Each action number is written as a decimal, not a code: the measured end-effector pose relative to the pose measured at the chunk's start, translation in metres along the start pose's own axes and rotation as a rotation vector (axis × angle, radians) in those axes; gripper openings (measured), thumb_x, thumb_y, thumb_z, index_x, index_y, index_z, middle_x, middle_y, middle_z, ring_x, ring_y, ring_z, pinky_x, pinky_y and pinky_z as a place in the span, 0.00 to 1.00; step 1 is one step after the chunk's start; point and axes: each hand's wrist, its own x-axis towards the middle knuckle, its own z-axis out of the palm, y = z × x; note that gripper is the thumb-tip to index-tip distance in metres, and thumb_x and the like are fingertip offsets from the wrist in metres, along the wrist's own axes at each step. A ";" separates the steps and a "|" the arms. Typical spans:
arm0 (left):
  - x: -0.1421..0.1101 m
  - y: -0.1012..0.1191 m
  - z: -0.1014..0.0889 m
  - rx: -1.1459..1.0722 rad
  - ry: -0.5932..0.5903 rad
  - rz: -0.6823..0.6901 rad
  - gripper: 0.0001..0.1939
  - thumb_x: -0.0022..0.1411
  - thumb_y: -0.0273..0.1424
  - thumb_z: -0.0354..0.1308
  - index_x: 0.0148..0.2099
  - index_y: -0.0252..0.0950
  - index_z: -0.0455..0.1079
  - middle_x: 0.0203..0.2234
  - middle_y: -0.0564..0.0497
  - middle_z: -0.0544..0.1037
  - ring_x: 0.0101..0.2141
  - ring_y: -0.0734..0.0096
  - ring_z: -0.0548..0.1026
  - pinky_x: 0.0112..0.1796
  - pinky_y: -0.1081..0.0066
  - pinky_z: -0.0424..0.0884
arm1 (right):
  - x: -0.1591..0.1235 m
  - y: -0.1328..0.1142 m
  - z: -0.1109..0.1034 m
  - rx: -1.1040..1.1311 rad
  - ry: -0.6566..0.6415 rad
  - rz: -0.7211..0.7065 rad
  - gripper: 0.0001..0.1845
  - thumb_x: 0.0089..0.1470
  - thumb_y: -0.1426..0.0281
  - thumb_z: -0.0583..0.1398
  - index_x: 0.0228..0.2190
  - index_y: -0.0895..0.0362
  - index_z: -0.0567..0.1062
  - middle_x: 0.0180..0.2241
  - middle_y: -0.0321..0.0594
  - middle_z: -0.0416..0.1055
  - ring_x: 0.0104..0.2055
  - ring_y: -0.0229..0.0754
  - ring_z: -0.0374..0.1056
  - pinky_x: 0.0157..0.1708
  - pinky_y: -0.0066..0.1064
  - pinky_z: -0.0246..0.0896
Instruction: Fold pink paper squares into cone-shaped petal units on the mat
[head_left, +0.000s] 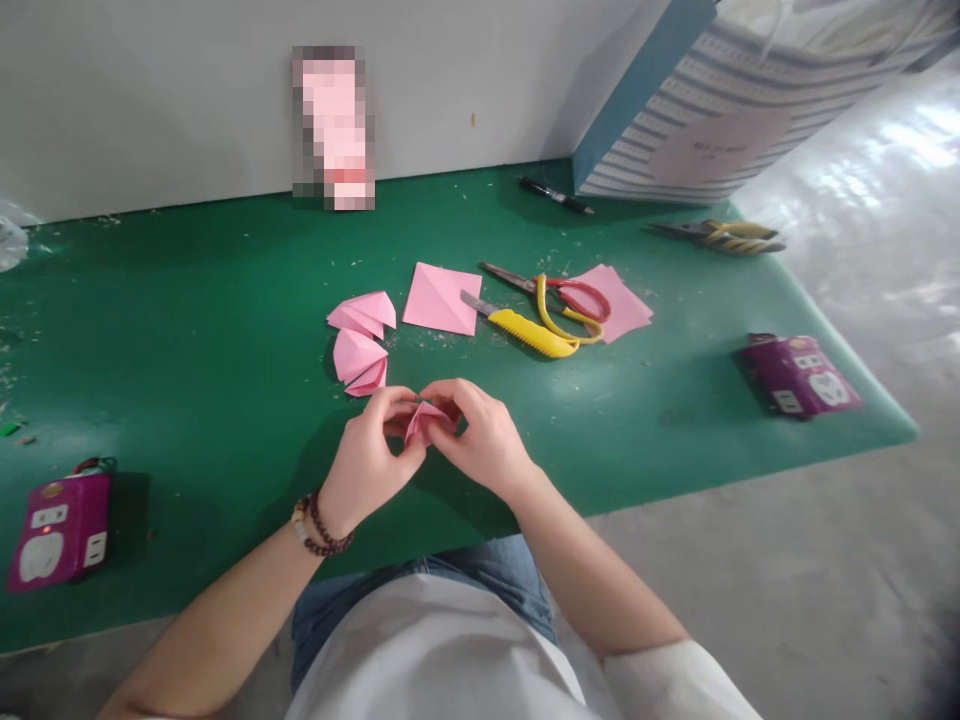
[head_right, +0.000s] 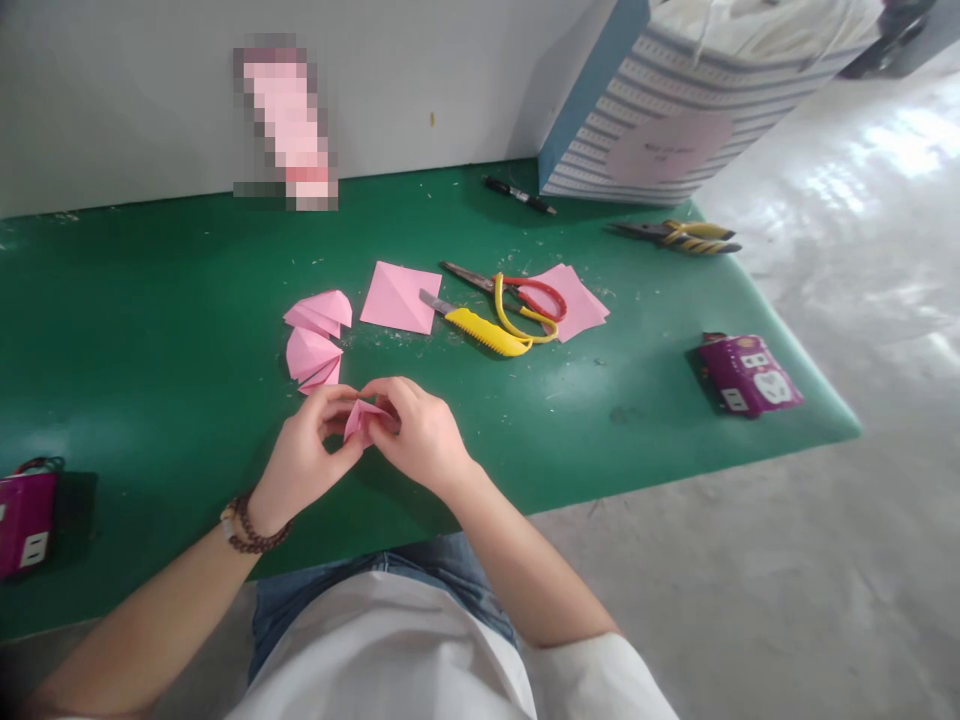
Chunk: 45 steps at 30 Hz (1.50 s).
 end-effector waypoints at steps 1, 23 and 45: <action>0.000 0.000 0.000 0.000 0.005 0.006 0.16 0.55 0.23 0.59 0.47 0.37 0.65 0.39 0.48 0.80 0.39 0.69 0.80 0.39 0.73 0.78 | 0.000 0.000 0.001 -0.004 0.008 0.003 0.12 0.49 0.77 0.58 0.38 0.52 0.71 0.31 0.36 0.71 0.31 0.38 0.68 0.31 0.28 0.64; 0.002 -0.006 0.002 0.121 0.057 0.076 0.13 0.57 0.23 0.55 0.45 0.36 0.68 0.37 0.47 0.76 0.38 0.69 0.77 0.38 0.71 0.76 | 0.000 -0.003 0.010 0.068 0.018 0.118 0.05 0.48 0.74 0.59 0.29 0.52 0.68 0.27 0.34 0.72 0.27 0.37 0.67 0.28 0.27 0.61; 0.006 -0.003 0.000 -0.025 0.102 -0.038 0.08 0.52 0.21 0.52 0.33 0.37 0.67 0.27 0.55 0.76 0.28 0.73 0.75 0.31 0.73 0.73 | -0.010 -0.007 0.009 0.305 0.037 0.016 0.13 0.55 0.73 0.59 0.43 0.51 0.69 0.34 0.36 0.75 0.31 0.36 0.74 0.33 0.29 0.73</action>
